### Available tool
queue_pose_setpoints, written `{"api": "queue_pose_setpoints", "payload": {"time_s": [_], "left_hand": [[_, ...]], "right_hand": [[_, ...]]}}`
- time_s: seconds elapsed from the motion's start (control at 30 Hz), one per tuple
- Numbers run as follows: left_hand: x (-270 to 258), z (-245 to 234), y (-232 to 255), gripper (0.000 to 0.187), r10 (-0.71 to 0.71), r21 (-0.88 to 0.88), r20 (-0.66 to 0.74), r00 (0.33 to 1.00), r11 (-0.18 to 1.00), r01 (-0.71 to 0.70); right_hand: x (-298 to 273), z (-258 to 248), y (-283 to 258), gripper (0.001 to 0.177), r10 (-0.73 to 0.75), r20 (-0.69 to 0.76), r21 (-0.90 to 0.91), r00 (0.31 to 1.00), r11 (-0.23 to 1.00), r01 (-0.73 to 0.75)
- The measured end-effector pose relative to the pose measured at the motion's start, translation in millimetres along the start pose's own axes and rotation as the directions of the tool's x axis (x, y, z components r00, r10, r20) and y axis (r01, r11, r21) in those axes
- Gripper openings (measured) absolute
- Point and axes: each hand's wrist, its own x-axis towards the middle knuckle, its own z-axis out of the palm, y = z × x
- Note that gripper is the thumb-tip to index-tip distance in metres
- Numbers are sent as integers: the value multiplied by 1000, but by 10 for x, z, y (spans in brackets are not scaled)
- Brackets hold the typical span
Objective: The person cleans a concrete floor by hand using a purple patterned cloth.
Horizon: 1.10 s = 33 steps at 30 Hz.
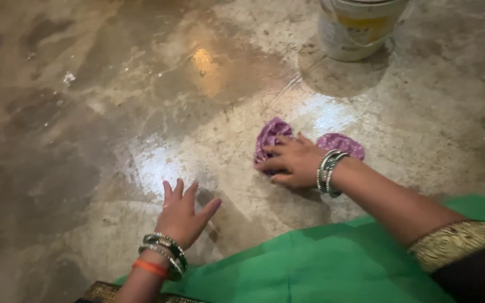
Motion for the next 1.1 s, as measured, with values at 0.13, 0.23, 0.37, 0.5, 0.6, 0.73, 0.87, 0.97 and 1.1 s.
{"api": "queue_pose_setpoints", "payload": {"time_s": [0.13,0.23,0.37,0.5,0.6,0.73,0.87,0.97,1.1], "left_hand": [[-219,74,236,86,23,-82,-39,999,996,-27],[-202,143,587,87,216,104,-84,973,973,-207],[-82,148,822,96,411,20,-121,904,911,-412],[10,191,829,102,454,-79,-151,878,880,-468],[55,136,764,102,352,14,-64,934,936,-352],[80,92,656,97,20,225,126,992,973,-48],[104,204,636,97,36,115,70,997,992,-44],[78,282,711,92,295,-34,-3,955,955,-295],[17,218,809,99,242,48,147,959,967,-251]], "right_hand": [[-319,-340,-37,45,-10,-381,105,924,993,54],[-507,-369,-49,40,343,-315,249,885,930,-272],[-343,-16,25,60,446,-253,322,858,876,-360],[-12,381,-166,69,150,-388,9,909,987,-160],[102,464,-435,44,-104,-341,175,934,969,172],[175,435,-659,50,-357,-339,89,870,909,407],[306,236,-363,69,-138,-175,-200,975,975,102],[346,47,117,54,205,-260,-89,943,968,-235],[245,16,370,66,480,-164,-2,862,873,-487]]}}
